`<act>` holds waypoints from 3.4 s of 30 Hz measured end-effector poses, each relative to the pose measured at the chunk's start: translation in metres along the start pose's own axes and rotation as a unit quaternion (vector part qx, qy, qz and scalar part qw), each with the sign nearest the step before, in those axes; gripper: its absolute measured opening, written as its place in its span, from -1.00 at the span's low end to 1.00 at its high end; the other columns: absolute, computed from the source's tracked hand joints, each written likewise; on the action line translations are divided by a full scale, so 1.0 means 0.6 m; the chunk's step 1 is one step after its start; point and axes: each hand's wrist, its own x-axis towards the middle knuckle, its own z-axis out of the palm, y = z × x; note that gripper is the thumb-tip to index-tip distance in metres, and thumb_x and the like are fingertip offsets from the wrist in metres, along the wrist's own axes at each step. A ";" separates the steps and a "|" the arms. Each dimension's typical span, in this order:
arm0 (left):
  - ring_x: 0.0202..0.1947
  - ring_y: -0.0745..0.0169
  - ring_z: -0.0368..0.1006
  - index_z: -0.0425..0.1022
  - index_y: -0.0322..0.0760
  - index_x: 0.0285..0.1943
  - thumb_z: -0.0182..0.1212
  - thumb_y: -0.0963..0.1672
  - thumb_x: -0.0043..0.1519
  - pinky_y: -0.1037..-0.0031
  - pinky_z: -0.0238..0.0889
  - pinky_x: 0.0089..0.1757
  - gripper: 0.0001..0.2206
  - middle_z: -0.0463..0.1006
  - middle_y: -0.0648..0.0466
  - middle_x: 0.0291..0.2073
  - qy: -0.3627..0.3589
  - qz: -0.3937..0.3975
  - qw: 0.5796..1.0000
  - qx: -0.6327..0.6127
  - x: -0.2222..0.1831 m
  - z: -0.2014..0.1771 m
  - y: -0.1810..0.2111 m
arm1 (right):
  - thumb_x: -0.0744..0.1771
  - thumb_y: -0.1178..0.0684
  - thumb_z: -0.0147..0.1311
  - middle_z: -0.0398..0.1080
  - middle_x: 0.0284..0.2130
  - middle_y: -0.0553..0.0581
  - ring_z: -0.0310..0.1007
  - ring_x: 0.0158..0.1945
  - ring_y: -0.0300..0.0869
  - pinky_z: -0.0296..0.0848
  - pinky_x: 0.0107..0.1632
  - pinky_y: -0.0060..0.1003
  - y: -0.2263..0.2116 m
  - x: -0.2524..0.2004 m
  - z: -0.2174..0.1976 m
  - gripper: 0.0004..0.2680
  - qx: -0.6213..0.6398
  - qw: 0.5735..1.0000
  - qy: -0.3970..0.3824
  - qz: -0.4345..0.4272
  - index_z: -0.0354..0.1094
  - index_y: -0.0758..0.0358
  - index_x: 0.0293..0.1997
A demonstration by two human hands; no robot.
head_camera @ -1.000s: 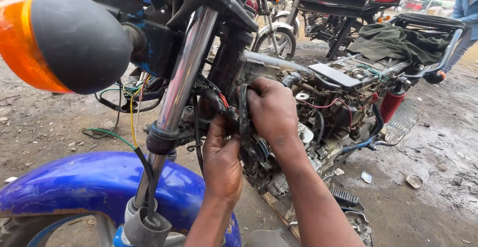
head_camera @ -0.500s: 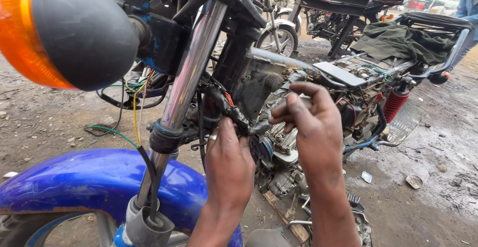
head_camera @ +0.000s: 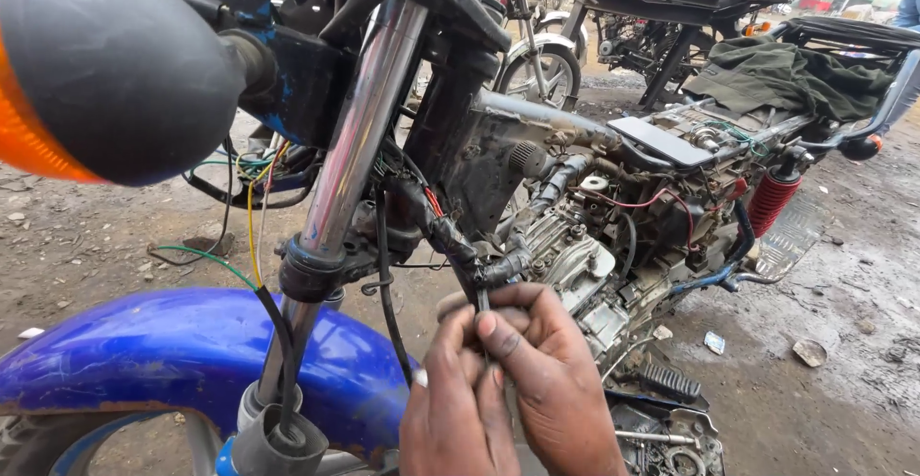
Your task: Adjusting and repairing the electrical wiring harness on a motorcycle by connecting wires and wrapping them with tape.
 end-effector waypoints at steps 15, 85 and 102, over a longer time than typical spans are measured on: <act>-0.04 -0.07 0.48 0.38 -0.13 0.31 0.03 -0.20 0.09 0.15 0.40 -0.24 -0.48 0.62 0.08 0.02 -0.143 0.188 0.962 0.135 -0.018 -0.021 -0.060 | 0.39 0.14 0.02 0.49 -0.59 0.17 0.39 -0.53 -0.21 0.38 -0.41 -0.35 -0.047 0.003 -0.043 -0.89 -0.227 0.956 0.043 -0.179 0.45 0.35 -0.23; -0.05 0.18 0.45 0.39 -0.21 0.29 -0.04 -0.24 0.34 0.24 0.52 -0.03 -0.67 0.60 -0.01 0.02 -0.140 -0.146 0.901 -0.385 0.171 0.013 -0.007 | 0.40 -0.06 0.05 0.51 -0.13 0.16 0.47 0.12 0.02 0.17 0.21 -0.13 -0.064 0.113 -0.005 -0.76 -0.502 0.724 -0.142 -0.450 0.39 0.16 0.17; -0.37 0.14 0.58 0.43 -0.27 0.00 0.00 -0.18 0.40 0.57 0.42 -0.44 -0.89 0.60 -0.11 -0.32 0.143 -0.196 0.800 -0.549 0.188 0.079 0.025 | 0.34 -0.07 0.25 0.30 -0.46 0.08 0.42 -0.26 -0.02 0.23 0.03 -0.15 -0.078 0.113 -0.001 -0.77 -0.512 0.659 -0.080 -0.545 0.48 0.12 0.05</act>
